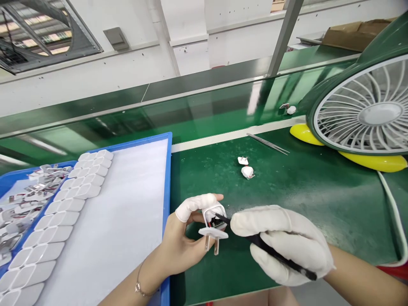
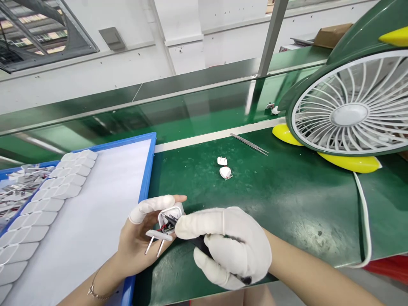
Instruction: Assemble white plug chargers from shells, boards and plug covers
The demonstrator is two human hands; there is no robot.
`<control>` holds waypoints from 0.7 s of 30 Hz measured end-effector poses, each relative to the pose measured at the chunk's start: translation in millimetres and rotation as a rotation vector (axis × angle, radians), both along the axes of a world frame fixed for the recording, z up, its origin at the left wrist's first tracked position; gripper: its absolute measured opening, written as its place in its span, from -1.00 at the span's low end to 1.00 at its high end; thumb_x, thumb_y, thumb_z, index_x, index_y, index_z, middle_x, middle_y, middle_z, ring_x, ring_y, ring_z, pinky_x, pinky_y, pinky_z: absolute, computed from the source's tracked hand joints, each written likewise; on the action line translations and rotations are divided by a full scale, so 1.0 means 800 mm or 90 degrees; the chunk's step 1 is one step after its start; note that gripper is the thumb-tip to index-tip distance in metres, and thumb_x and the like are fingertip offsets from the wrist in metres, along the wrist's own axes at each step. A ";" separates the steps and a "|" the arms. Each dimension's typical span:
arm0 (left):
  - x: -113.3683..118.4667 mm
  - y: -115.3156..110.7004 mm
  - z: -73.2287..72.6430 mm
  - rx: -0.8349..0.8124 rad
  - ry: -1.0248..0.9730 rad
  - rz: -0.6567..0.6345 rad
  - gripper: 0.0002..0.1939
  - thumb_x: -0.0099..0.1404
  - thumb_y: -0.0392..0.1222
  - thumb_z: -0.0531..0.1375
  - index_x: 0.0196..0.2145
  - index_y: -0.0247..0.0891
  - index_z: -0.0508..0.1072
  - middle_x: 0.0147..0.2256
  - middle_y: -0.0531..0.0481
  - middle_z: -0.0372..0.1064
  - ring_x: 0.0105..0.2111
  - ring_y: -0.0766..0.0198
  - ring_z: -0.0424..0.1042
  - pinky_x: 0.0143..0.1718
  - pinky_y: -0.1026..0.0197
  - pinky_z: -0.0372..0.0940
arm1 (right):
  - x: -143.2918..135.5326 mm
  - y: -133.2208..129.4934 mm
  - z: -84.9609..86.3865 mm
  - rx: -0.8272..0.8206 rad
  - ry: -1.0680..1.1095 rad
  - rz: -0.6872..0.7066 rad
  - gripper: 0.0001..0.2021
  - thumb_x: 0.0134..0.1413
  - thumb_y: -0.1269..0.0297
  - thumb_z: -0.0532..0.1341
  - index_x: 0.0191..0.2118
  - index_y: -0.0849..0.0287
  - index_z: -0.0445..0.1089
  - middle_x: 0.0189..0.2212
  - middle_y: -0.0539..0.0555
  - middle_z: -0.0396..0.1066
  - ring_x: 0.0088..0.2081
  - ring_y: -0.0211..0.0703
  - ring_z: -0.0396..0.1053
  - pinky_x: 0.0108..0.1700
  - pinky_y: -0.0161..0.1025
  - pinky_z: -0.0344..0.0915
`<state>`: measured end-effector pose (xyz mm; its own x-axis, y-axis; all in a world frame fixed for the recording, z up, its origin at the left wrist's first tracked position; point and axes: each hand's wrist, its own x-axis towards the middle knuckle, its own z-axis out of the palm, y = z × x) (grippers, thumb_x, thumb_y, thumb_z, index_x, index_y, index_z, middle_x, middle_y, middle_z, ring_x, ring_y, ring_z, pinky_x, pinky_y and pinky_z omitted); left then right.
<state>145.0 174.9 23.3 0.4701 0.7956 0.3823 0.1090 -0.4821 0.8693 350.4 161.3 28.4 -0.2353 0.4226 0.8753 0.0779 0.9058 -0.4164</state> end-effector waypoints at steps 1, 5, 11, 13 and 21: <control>0.000 0.000 0.000 0.005 -0.002 -0.002 -0.44 0.11 -0.48 0.22 0.06 -0.15 0.28 -0.06 -0.20 0.44 -0.34 0.20 0.55 -0.38 0.28 0.47 | 0.000 0.000 0.000 -0.003 -0.001 0.002 -0.78 0.01 0.68 0.06 -0.24 0.32 0.29 -0.14 0.31 0.43 -0.15 -0.06 0.48 -0.17 -0.25 0.53; 0.001 0.002 -0.001 0.007 -0.013 -0.005 -0.44 0.11 -0.48 0.22 0.05 -0.16 0.27 -0.02 -0.22 0.42 -0.34 0.19 0.55 -0.37 0.25 0.48 | 0.000 -0.002 -0.005 0.005 0.019 0.007 -0.77 -0.02 0.67 0.07 -0.25 0.30 0.31 -0.05 0.31 0.41 -0.15 -0.08 0.48 -0.17 -0.24 0.53; -0.001 0.000 0.000 -0.002 -0.005 0.000 -0.41 0.12 -0.50 0.21 0.06 -0.10 0.25 -0.01 -0.16 0.40 -0.34 0.24 0.54 -0.35 0.27 0.48 | 0.000 -0.003 -0.013 -0.002 0.039 0.038 -0.69 -0.10 0.74 0.07 -0.20 0.37 0.31 0.02 0.33 0.34 -0.09 -0.03 0.45 -0.11 -0.18 0.52; -0.001 0.000 -0.001 0.000 0.000 -0.004 -0.40 0.12 -0.50 0.21 0.07 -0.10 0.24 -0.01 -0.16 0.39 -0.32 0.24 0.53 -0.34 0.27 0.48 | 0.000 -0.003 -0.013 -0.004 0.034 0.044 -0.68 -0.12 0.75 0.07 -0.20 0.38 0.31 0.04 0.34 0.32 -0.05 0.00 0.43 -0.09 -0.17 0.51; -0.003 -0.001 -0.003 0.009 0.015 -0.015 -0.42 0.13 -0.49 0.21 0.07 -0.13 0.22 0.00 -0.22 0.37 -0.29 0.22 0.53 -0.31 0.28 0.48 | 0.000 -0.003 -0.015 -0.004 0.036 0.024 -0.72 -0.10 0.72 0.10 -0.23 0.35 0.32 -0.01 0.34 0.37 -0.09 -0.01 0.46 -0.13 -0.20 0.52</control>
<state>142.8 174.4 20.9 0.4983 0.7784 0.3818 0.1176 -0.4970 0.8597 350.4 158.7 16.3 -0.2014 0.4193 0.8852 0.0206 0.9053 -0.4242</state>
